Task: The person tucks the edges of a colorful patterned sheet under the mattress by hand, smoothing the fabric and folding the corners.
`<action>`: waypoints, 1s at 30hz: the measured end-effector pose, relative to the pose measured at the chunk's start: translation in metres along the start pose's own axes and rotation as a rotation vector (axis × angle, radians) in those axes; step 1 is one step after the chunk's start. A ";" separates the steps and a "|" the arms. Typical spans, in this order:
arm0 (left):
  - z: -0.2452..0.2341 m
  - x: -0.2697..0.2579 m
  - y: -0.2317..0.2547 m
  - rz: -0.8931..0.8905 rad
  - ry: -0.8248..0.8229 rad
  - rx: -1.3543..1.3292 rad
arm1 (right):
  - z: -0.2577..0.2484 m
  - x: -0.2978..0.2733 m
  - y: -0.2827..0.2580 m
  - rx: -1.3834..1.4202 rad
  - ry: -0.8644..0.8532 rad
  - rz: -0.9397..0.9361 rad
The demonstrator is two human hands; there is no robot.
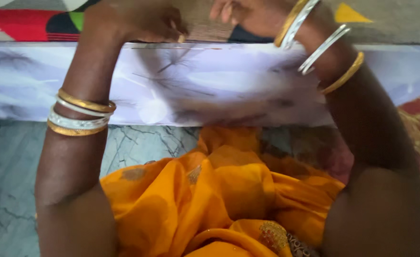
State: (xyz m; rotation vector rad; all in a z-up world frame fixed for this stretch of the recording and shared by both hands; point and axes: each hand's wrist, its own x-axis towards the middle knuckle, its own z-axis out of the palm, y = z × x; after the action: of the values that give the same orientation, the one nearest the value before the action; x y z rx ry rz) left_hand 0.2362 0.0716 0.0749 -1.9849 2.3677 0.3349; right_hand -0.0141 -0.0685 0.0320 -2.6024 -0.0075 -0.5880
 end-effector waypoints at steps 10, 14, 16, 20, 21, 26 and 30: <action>0.021 0.009 -0.012 0.181 0.048 0.039 | 0.039 0.047 -0.043 -0.330 -0.182 0.365; 0.021 -0.030 -0.049 0.310 0.198 -0.235 | 0.041 0.045 -0.044 -0.391 -0.187 0.341; 0.017 -0.042 -0.067 0.121 0.285 -0.217 | 0.041 0.043 -0.045 -0.445 -0.144 0.195; 0.031 -0.055 -0.105 -0.176 0.276 -0.171 | 0.041 0.042 -0.044 -0.318 -0.118 0.228; 0.037 -0.053 -0.115 -0.114 0.245 -0.267 | 0.041 0.042 -0.044 -0.339 -0.118 0.206; 0.059 -0.045 -0.152 0.131 0.253 -0.458 | 0.046 0.044 -0.052 -0.471 -0.065 0.000; 0.058 -0.055 -0.151 0.166 0.298 -0.454 | 0.058 0.050 -0.063 -0.350 -0.012 0.005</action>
State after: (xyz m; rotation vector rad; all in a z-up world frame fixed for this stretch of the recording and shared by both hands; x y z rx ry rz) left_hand 0.3869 0.1111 0.0059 -2.1436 2.8633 0.6822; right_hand 0.0485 0.0088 0.0342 -2.9420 0.1068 -0.6189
